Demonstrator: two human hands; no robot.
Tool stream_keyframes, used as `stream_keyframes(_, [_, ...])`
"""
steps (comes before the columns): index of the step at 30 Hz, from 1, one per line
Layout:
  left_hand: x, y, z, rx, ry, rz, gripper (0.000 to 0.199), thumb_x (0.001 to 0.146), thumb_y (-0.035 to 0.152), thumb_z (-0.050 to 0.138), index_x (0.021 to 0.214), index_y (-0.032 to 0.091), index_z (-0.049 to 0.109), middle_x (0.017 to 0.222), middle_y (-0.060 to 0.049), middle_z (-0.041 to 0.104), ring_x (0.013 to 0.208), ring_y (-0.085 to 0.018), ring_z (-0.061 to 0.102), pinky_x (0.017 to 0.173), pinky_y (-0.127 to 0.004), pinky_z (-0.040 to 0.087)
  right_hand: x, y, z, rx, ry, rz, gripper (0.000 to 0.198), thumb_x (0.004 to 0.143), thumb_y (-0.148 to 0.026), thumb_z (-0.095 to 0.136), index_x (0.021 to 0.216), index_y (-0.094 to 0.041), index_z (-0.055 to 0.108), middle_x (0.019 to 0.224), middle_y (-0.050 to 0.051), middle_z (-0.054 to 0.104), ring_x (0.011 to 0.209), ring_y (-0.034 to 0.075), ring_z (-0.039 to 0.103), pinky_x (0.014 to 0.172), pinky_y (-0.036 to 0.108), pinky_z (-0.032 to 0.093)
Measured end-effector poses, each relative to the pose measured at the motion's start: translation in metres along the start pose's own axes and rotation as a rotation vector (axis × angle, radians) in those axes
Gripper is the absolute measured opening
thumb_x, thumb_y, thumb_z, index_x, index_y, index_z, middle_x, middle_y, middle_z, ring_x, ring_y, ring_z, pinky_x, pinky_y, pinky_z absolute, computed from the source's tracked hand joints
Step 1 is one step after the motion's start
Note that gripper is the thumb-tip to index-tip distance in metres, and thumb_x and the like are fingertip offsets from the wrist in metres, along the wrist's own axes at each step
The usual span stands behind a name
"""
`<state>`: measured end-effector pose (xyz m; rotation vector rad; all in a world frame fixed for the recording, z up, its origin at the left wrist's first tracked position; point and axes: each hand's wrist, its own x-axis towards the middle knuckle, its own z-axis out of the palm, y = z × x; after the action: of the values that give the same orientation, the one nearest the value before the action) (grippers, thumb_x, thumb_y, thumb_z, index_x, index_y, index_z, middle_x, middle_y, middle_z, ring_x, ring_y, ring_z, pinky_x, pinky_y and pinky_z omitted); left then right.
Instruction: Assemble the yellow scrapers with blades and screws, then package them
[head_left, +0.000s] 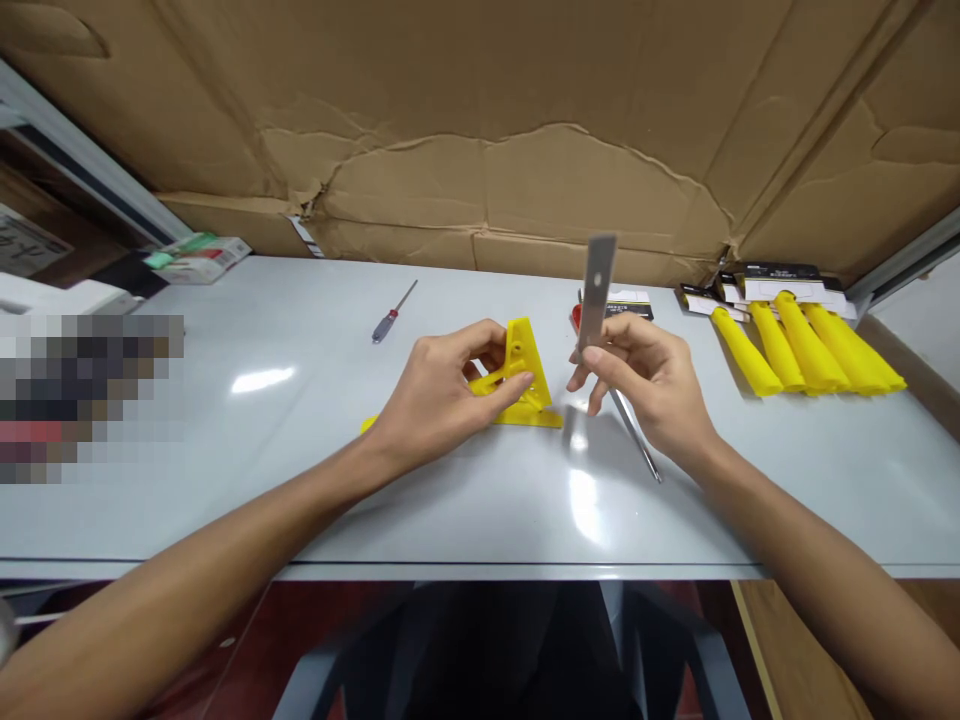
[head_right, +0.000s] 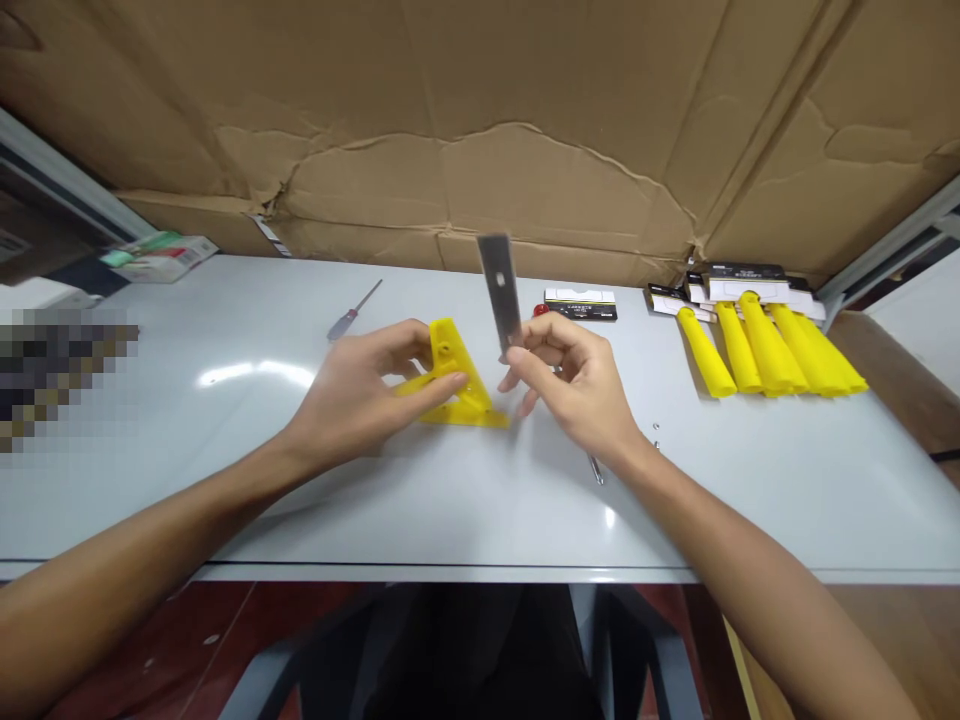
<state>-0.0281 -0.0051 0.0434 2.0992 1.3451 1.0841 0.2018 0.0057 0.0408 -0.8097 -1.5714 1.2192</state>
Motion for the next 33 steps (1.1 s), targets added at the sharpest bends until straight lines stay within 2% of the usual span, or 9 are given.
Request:
stream_keyframes(3, [0.0000,0.0009,0.0003,-0.004,0.001,0.001,0.013,0.087,0.032,0.074,0.095,0.022,0.072,0.088,0.002,0.075,0.078,-0.015,0.067,0.069,-0.028,0.051,0.0019,0.0040,-0.0003,0.085,-0.046,0.084,0.039,0.086,-0.048,0.081,0.093,-0.013,0.065,0.091,0.005,0.068,0.082,0.015,0.074,0.054,0.022,0.062])
stream_keyframes(6, [-0.0002,0.0026,0.0002,-0.012,-0.004,-0.007,0.012,0.087,0.031,0.074,0.095,0.022,0.073,0.088,0.002,0.075,0.077,-0.014,0.068,0.070,-0.028,0.051,0.0015,0.0055,0.0004,0.105,-0.044,0.110,0.040,0.086,-0.048,0.081,0.092,-0.011,0.067,0.100,0.008,0.072,0.088,0.016,0.076,0.062,0.022,0.066])
stream_keyframes(11, [-0.0003,0.0020,-0.0002,-0.006,-0.002,-0.002,0.011,0.087,0.030,0.074,0.095,0.021,0.073,0.087,0.002,0.075,0.078,-0.014,0.067,0.070,-0.027,0.050,0.0019,0.0086,0.0003,0.190,-0.034,0.148,0.039,0.082,-0.040,0.087,0.100,-0.011,0.068,0.102,0.009,0.075,0.079,0.014,0.077,0.072,0.023,0.068])
stream_keyframes(15, [0.0004,0.0001,0.0001,-0.010,0.004,-0.007,0.012,0.088,0.031,0.074,0.095,0.021,0.072,0.087,0.003,0.074,0.078,-0.013,0.066,0.071,-0.027,0.050,0.0026,0.0107,0.0007,0.191,-0.038,0.191,0.039,0.082,-0.042,0.087,0.095,-0.011,0.067,0.099,0.008,0.076,0.084,0.016,0.079,0.080,0.026,0.069])
stream_keyframes(20, [0.0009,-0.0013,-0.0002,-0.018,0.002,-0.017,0.013,0.088,0.032,0.074,0.094,0.020,0.072,0.089,0.003,0.075,0.078,-0.013,0.065,0.071,-0.027,0.049,0.0018,0.0075,0.0022,0.162,-0.049,0.217,0.045,0.082,-0.047,0.086,0.093,-0.013,0.060,0.089,0.007,0.074,0.081,0.019,0.078,0.077,0.029,0.070])
stream_keyframes(22, [0.0010,-0.0013,-0.0007,-0.028,-0.003,-0.027,0.014,0.088,0.032,0.074,0.095,0.020,0.072,0.090,0.002,0.075,0.079,-0.013,0.066,0.071,-0.028,0.049,0.0015,0.0062,0.0017,0.156,-0.057,0.215,0.046,0.081,-0.049,0.086,0.093,-0.013,0.059,0.088,0.006,0.074,0.076,0.018,0.077,0.071,0.027,0.068])
stream_keyframes(26, [0.0018,-0.0006,-0.0013,-0.034,-0.012,-0.043,0.015,0.088,0.034,0.074,0.095,0.021,0.072,0.090,0.002,0.075,0.080,-0.014,0.066,0.072,-0.029,0.049,0.0013,0.0057,0.0005,0.121,-0.060,0.195,0.045,0.083,-0.049,0.084,0.093,-0.013,0.060,0.091,0.006,0.073,0.061,0.010,0.069,0.045,0.016,0.049])
stream_keyframes(28, [0.0020,-0.0001,-0.0014,-0.036,-0.009,-0.049,0.015,0.088,0.034,0.075,0.094,0.021,0.072,0.090,0.002,0.075,0.080,-0.014,0.067,0.072,-0.029,0.049,0.0015,0.0057,0.0008,0.104,-0.059,0.192,0.044,0.084,-0.049,0.083,0.094,-0.012,0.060,0.093,0.007,0.074,0.056,0.007,0.064,0.042,0.015,0.043])
stream_keyframes(33, [0.0009,0.0002,-0.0013,-0.040,-0.007,-0.050,0.017,0.088,0.036,0.075,0.095,0.021,0.072,0.090,0.001,0.076,0.080,-0.015,0.067,0.071,-0.030,0.050,0.0016,0.0050,0.0021,0.110,-0.063,0.210,0.044,0.083,-0.047,0.085,0.095,-0.012,0.061,0.095,0.008,0.075,0.062,0.009,0.069,0.056,0.019,0.057])
